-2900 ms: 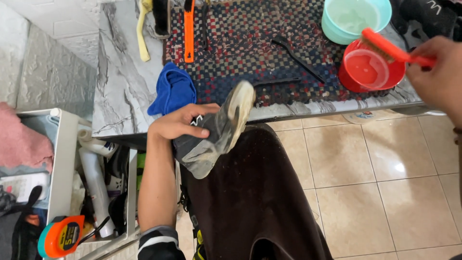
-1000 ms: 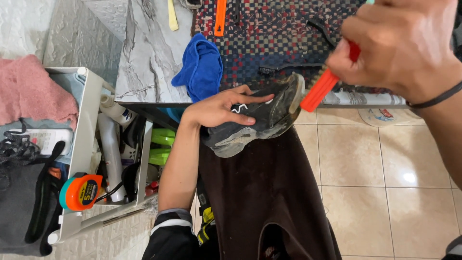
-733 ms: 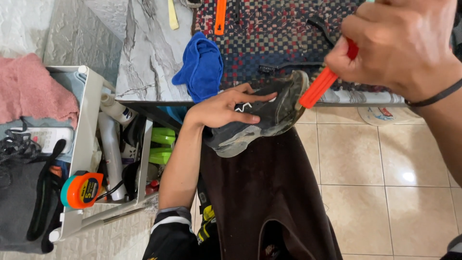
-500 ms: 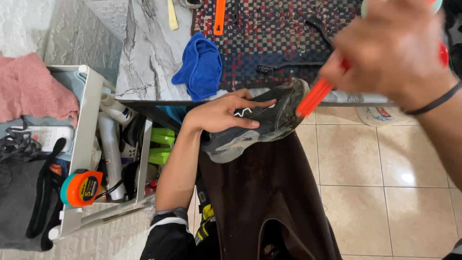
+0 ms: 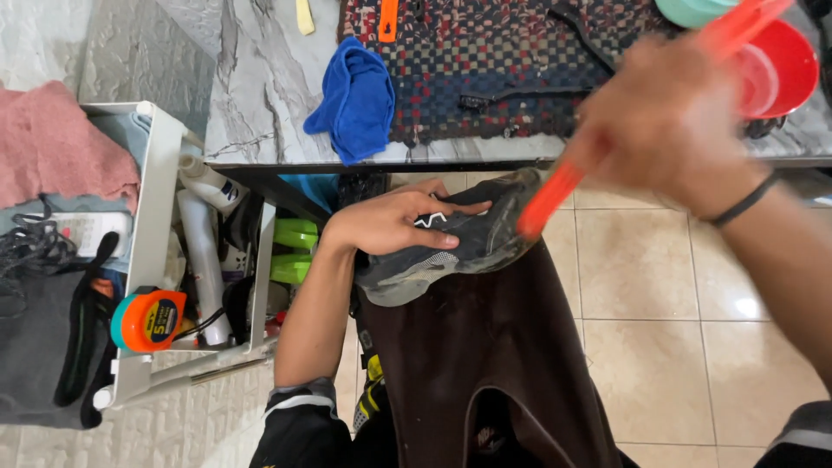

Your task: The person cleans a shoe using various brushes and a cloth. They scrub the sole and sides of the shoe with orange and black brushes, dip them in water, and wipe the shoe with a blue cloth and a smaller tool.

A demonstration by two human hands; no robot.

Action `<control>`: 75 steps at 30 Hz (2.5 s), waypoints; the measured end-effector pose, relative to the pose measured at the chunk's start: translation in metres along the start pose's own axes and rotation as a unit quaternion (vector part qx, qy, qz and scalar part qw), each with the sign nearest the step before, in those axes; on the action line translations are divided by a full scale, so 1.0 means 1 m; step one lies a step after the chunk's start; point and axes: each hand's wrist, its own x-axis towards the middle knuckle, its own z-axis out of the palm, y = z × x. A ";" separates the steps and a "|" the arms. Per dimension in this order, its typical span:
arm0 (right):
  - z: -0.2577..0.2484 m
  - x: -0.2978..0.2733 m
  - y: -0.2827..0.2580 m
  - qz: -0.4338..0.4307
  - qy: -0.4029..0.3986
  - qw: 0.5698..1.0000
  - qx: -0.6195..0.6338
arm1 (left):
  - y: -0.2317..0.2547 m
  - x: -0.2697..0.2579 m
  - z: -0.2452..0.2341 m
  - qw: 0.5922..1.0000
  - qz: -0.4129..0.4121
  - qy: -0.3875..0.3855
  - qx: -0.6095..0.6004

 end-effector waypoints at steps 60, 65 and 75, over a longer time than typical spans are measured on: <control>0.104 0.159 -0.165 0.238 0.070 0.859 0.447 | -0.048 -0.100 0.052 0.768 0.007 0.629 -0.119; 0.003 0.158 -0.143 0.225 0.217 0.812 0.492 | 0.002 -0.085 0.040 0.800 -0.153 0.563 -0.138; -0.013 0.122 -0.130 0.140 0.150 0.846 0.493 | 0.036 -0.066 0.043 0.848 -0.206 0.487 -0.040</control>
